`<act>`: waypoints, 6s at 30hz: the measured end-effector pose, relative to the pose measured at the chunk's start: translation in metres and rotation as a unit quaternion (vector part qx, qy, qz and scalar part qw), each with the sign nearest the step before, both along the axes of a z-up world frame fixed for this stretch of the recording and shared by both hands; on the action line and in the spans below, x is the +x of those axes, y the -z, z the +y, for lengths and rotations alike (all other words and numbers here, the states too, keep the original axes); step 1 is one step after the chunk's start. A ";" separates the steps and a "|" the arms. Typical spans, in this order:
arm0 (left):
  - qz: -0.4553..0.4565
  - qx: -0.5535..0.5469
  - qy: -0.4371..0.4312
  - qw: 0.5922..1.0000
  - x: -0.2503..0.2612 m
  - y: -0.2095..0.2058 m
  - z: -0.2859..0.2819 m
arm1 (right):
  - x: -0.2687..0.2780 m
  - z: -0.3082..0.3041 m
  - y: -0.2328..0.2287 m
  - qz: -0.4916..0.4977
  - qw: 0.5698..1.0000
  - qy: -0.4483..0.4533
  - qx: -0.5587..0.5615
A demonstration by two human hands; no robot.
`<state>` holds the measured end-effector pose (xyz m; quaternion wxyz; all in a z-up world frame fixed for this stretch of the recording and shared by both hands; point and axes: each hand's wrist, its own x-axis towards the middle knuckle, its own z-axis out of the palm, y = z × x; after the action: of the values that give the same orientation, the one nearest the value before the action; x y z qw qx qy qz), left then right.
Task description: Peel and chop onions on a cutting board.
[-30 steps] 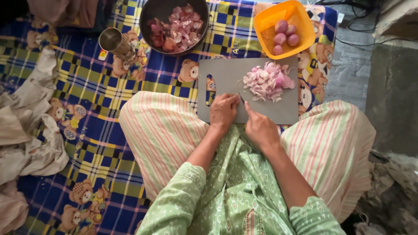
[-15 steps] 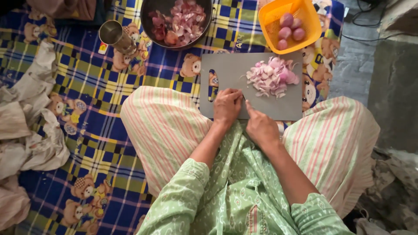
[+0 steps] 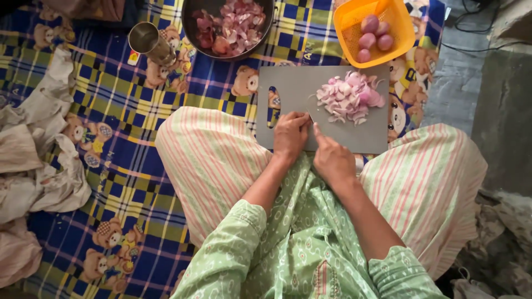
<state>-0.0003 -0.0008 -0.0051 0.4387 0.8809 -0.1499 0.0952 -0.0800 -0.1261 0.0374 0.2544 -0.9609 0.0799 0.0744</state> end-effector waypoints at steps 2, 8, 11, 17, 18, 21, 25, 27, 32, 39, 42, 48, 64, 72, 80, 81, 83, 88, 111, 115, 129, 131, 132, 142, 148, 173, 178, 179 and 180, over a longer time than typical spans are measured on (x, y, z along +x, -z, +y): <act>0.000 0.004 0.006 1.000 -0.001 0.001 0.001 | 0.000 0.000 0.011 0.004 1.000 -0.007 -0.026; -0.007 0.023 0.007 1.000 0.002 0.008 -0.001 | 0.002 -0.002 -0.001 -0.023 1.000 0.003 -0.021; -0.003 0.012 -0.001 1.000 -0.002 0.009 0.000 | -0.004 0.004 -0.008 -0.026 1.000 0.012 0.003; 0.005 0.004 -0.001 1.000 0.000 0.010 -0.001 | 0.001 0.005 0.004 -0.006 0.999 -0.006 -0.035; 0.005 0.003 -0.001 1.000 0.001 0.011 -0.001 | 0.003 0.004 0.007 0.004 0.999 -0.008 -0.043; 0.027 0.011 -0.008 1.000 -0.001 0.012 -0.001 | -0.001 -0.001 0.013 -0.043 0.999 0.002 -0.007; 0.006 0.008 -0.008 1.000 -0.003 0.016 -0.001 | -0.007 0.004 -0.001 -0.028 0.999 0.010 0.017; 0.031 0.007 -0.020 0.999 -0.002 0.009 -0.002 | -0.004 0.004 -0.005 0.008 1.000 0.018 0.005; 0.020 -0.010 -0.014 1.000 0.000 0.004 -0.002 | -0.001 -0.001 0.009 0.009 1.000 -0.004 -0.026; 0.010 -0.004 -0.011 1.000 -0.004 0.006 0.000 | 0.000 0.013 0.023 -0.025 0.988 -0.038 -0.147; -0.039 -0.023 -0.026 0.999 -0.006 0.014 -0.003 | -0.011 0.004 0.026 -0.043 0.990 -0.053 -0.119; 0.006 -0.018 -0.029 0.999 -0.008 0.013 -0.003 | -0.007 0.001 0.018 -0.072 0.995 -0.007 -0.074; 0.030 -0.030 -0.026 0.999 -0.006 0.009 -0.002 | -0.008 0.009 0.009 -0.079 0.997 0.000 0.000; 0.012 -0.031 -0.038 0.999 -0.006 0.016 -0.004 | -0.008 0.009 0.004 -0.098 0.995 -0.019 -0.016; 0.015 -0.043 -0.034 0.998 -0.008 0.009 -0.004 | 0.003 0.008 0.012 -0.041 0.996 -0.033 -0.068; 0.018 -0.046 -0.034 0.998 -0.008 0.008 -0.004 | 0.001 0.009 0.012 -0.027 0.997 -0.029 -0.065; 0.021 -0.048 -0.041 0.998 -0.007 0.014 -0.005 | -0.008 0.005 0.012 -0.022 0.997 -0.030 -0.065; 0.031 -0.054 -0.036 0.997 -0.004 0.012 -0.004 | -0.010 0.004 0.013 -0.027 0.997 0.024 -0.064; 0.034 -0.074 -0.037 0.996 -0.006 0.014 -0.003 | -0.013 0.009 0.012 -0.076 0.997 -0.015 -0.026; 0.033 -0.064 -0.030 0.997 -0.006 0.014 -0.001 | -0.009 0.010 0.014 -0.088 0.995 -0.027 -0.028; 0.033 -0.059 -0.037 0.997 -0.006 0.013 -0.003 | -0.014 0.008 0.010 -0.061 0.997 0.018 -0.035; 0.027 -0.063 -0.034 0.997 -0.008 0.011 -0.001 | -0.015 0.009 0.011 -0.080 0.997 0.006 -0.016; 0.021 -0.067 -0.032 0.997 -0.008 0.010 -0.001 | -0.014 0.010 0.011 -0.099 0.995 -0.006 0.003; 0.022 -0.057 -0.041 0.997 -0.008 0.019 -0.005 | -0.002 0.011 0.013 -0.071 0.996 -0.022 -0.052; 0.037 -0.084 -0.049 0.995 -0.004 0.015 -0.002 | -0.009 0.008 0.014 -0.050 0.996 -0.031 -0.062; 0.051 -0.098 -0.037 0.993 -0.005 0.020 -0.001 | -0.003 0.008 0.023 -0.051 0.996 -0.033 -0.066; 0.063 -0.098 -0.049 0.992 -0.007 0.020 -0.003 | -0.013 0.003 0.018 -0.031 0.999 -0.016 -0.037; 0.067 -0.102 -0.047 0.991 -0.008 0.015 -0.002 | -0.014 0.004 0.016 -0.043 0.999 0.011 -0.031; 0.070 -0.105 -0.045 0.991 -0.008 0.011 0.000 | -0.014 0.005 0.013 -0.055 0.997 0.038 -0.026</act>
<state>-0.0082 -0.0013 -0.0161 0.5337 0.8402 -0.0678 0.0679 -0.0936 -0.1209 0.0243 0.2361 -0.9661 0.1045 0.0093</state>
